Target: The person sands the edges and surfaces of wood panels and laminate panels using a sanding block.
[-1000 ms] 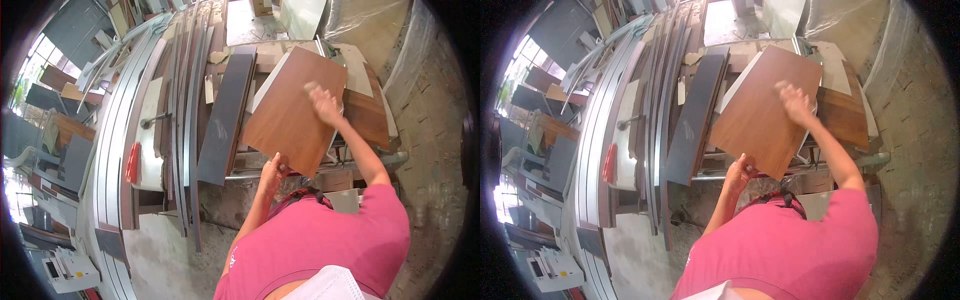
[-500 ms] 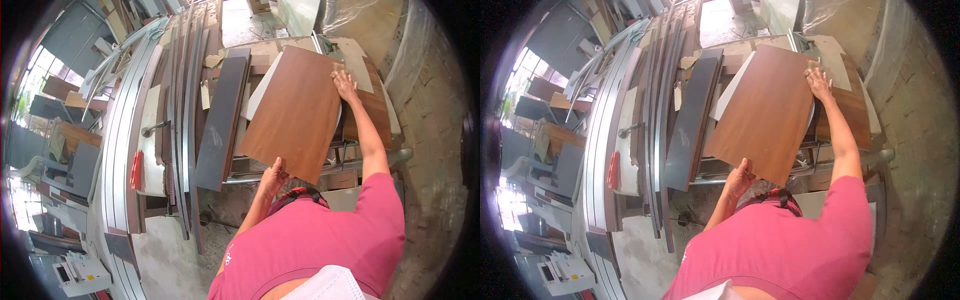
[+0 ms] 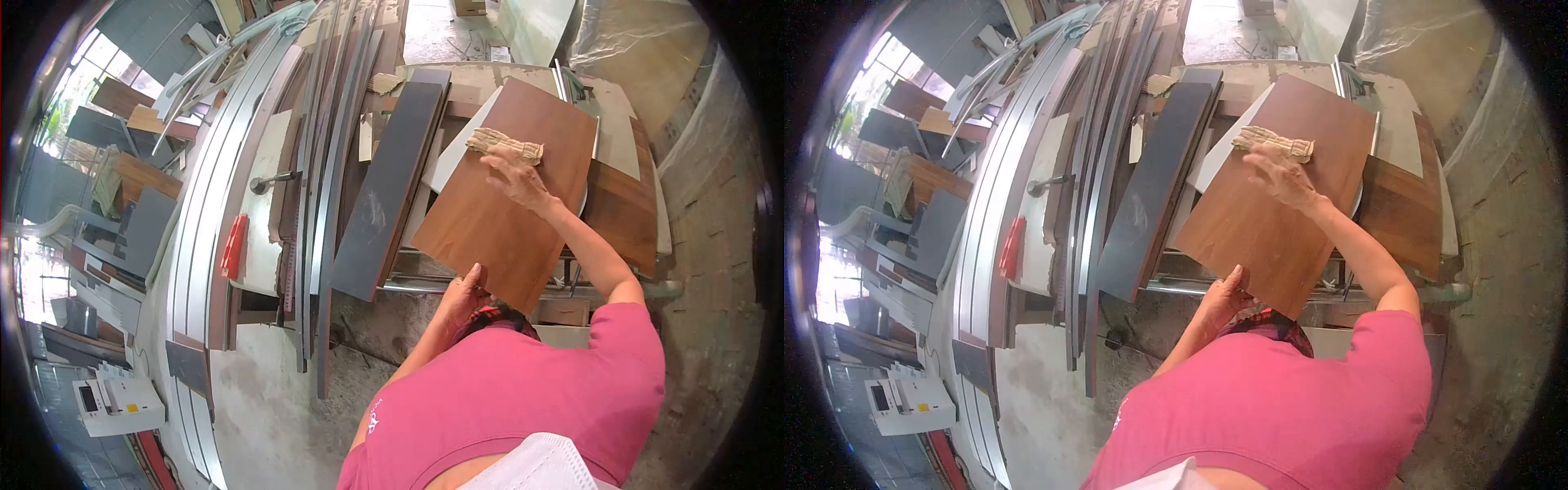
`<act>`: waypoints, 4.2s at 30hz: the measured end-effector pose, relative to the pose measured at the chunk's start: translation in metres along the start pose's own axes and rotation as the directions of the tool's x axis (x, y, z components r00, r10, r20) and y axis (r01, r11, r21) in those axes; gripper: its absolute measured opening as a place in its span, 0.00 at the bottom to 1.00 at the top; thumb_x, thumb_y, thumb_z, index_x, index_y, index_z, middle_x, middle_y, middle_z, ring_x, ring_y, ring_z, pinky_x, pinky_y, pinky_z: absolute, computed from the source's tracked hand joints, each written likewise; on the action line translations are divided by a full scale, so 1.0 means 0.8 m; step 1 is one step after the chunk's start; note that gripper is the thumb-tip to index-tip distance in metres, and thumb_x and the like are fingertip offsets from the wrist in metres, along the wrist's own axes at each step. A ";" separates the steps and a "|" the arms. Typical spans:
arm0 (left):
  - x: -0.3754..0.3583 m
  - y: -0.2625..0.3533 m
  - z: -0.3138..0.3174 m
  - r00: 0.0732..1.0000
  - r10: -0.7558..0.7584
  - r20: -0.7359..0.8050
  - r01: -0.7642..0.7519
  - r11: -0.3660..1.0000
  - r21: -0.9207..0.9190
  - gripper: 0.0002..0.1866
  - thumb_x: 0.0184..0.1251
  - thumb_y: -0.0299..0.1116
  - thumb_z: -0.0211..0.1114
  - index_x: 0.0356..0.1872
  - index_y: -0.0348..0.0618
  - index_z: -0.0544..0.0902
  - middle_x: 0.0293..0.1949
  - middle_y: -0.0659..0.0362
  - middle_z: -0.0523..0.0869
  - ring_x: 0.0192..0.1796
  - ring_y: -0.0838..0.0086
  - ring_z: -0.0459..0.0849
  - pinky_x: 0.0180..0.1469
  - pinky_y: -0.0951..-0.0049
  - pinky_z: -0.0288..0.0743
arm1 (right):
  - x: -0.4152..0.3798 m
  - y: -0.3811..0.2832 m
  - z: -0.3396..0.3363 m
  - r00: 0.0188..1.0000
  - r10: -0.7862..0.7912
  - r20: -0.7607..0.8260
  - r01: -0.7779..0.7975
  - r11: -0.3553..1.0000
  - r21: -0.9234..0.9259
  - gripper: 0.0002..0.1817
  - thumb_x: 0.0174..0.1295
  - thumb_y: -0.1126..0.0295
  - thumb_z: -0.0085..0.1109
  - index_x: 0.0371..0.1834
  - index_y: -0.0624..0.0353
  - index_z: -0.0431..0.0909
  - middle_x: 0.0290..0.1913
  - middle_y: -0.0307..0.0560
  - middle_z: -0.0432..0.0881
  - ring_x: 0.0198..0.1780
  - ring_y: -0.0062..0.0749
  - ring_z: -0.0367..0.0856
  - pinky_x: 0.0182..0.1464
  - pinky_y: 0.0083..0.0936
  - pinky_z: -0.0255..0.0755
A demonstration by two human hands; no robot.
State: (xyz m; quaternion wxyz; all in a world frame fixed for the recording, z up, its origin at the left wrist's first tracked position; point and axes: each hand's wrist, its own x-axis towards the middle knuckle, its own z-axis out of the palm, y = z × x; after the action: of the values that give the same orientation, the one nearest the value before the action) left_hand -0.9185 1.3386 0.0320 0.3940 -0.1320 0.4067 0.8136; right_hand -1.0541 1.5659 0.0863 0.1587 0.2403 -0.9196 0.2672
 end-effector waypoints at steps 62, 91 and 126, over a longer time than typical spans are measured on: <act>-0.040 0.337 0.156 0.422 0.866 0.269 -0.662 0.092 0.743 0.18 0.65 0.46 0.58 0.30 0.38 0.79 0.19 0.63 0.73 0.19 0.78 0.68 0.19 0.71 0.60 | -0.259 0.029 -0.188 0.472 0.619 -0.628 -0.455 0.781 0.427 0.26 0.67 0.50 0.43 0.54 0.61 0.72 0.49 0.44 0.74 0.47 0.26 0.71 0.52 0.27 0.66; -0.172 0.090 -0.098 0.609 0.610 -0.507 -0.708 0.706 -0.002 0.31 0.68 0.54 0.46 0.61 0.38 0.63 0.60 0.55 0.69 0.60 0.66 0.70 0.59 0.63 0.66 | 0.024 0.046 0.059 0.933 -0.036 -0.358 -0.088 0.942 -0.324 0.10 0.57 0.73 0.47 0.41 0.54 0.75 0.39 0.44 0.79 0.39 0.39 0.78 0.41 0.36 0.72; -0.250 0.150 -0.048 0.726 0.572 -0.382 -0.659 0.738 -0.146 0.29 0.65 0.53 0.53 0.56 0.40 0.70 0.55 0.56 0.75 0.57 0.73 0.72 0.59 0.70 0.65 | 0.017 0.134 -0.026 0.855 0.436 -0.282 -0.466 0.883 -0.048 0.20 0.66 0.64 0.40 0.56 0.62 0.71 0.53 0.58 0.76 0.52 0.47 0.75 0.53 0.34 0.66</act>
State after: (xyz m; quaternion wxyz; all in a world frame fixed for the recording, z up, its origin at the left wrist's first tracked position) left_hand -0.8818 1.1595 0.1818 0.0073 -0.1675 0.3685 0.9144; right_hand -1.1184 1.6524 0.0647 0.2255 -0.0293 -0.9346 0.2735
